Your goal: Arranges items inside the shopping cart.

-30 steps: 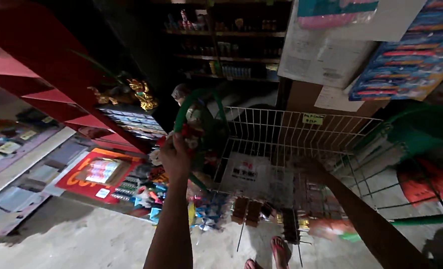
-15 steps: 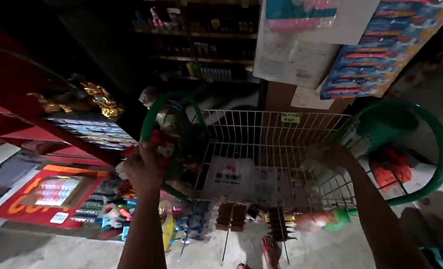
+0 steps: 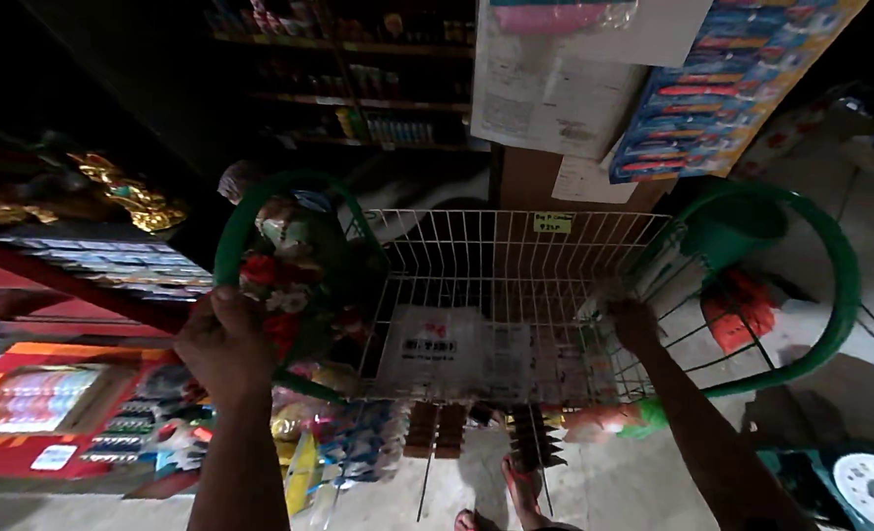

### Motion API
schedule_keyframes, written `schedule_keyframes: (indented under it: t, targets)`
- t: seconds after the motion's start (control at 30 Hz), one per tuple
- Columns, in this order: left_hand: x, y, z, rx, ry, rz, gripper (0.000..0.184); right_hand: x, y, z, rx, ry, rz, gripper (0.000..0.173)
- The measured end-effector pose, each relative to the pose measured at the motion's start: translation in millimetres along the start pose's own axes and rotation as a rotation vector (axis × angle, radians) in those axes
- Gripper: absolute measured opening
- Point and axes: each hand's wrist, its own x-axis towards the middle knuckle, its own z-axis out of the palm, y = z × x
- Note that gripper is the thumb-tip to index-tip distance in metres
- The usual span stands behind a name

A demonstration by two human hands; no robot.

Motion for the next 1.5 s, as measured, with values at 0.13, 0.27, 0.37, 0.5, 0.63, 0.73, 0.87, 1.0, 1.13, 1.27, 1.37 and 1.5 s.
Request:
schedule_keyframes:
  t: [0.13,0.27,0.37,0.5,0.63,0.73,0.87,1.0,1.13,1.27,1.37,1.5]
  targets:
    - [1.3,-2.8,-2.4,-0.012,-0.003,0.015,0.061,-32.2,8.5,-18.6,0.024,-0.274,-0.029,0.048]
    - [-1.3,-1.0,0.2,-0.037,-0.016,-0.042,0.062,-22.2,13.2,-55.8,0.214,-0.191,-0.125,0.045]
    - [0.0,-4.0,0.5,-0.03,-0.009,0.01,0.064,14.0,16.5,-43.8,0.273,-0.069,-0.195,0.046]
    - [-0.2,0.7,-0.8,-0.049,-0.006,-0.003,0.06,14.2,24.0,2.3,0.118,-0.067,-0.303,0.048]
    - [1.4,-1.9,-1.8,-0.054,-0.007,0.006,0.061,-35.5,27.0,-2.5,0.126,-0.307,-0.392,0.041]
    - [1.0,-1.6,-2.1,-0.081,-0.011,0.005,0.057,-54.2,36.7,-4.1,0.091,-0.503,-0.554,0.029]
    - [0.0,1.6,-4.9,-0.076,-0.021,-0.012,0.054,-49.7,14.9,-9.0,-0.138,-0.58,-0.649,0.029]
    - [-2.2,2.1,-3.7,-0.059,-0.041,0.0,0.06,-47.3,-27.6,-39.6,0.071,-0.41,-0.742,0.031]
    - [-1.0,2.4,-2.4,-0.077,-0.018,0.037,0.056,-32.2,-58.5,-14.2,0.068,-0.462,-0.851,0.034]
    - [-2.1,0.9,-5.9,-0.065,-0.047,-0.004,0.059,-28.1,-48.0,28.0,0.057,-0.475,-0.978,0.03]
    - [-4.2,1.1,-3.9,-0.032,-0.041,-0.012,0.06,-29.1,-39.7,13.5,-0.06,-0.559,-0.86,0.027]
    - [-4.0,5.6,-2.9,-0.048,-0.019,-0.014,0.058,-12.1,-51.7,-32.6,0.031,-0.486,-0.596,0.036]
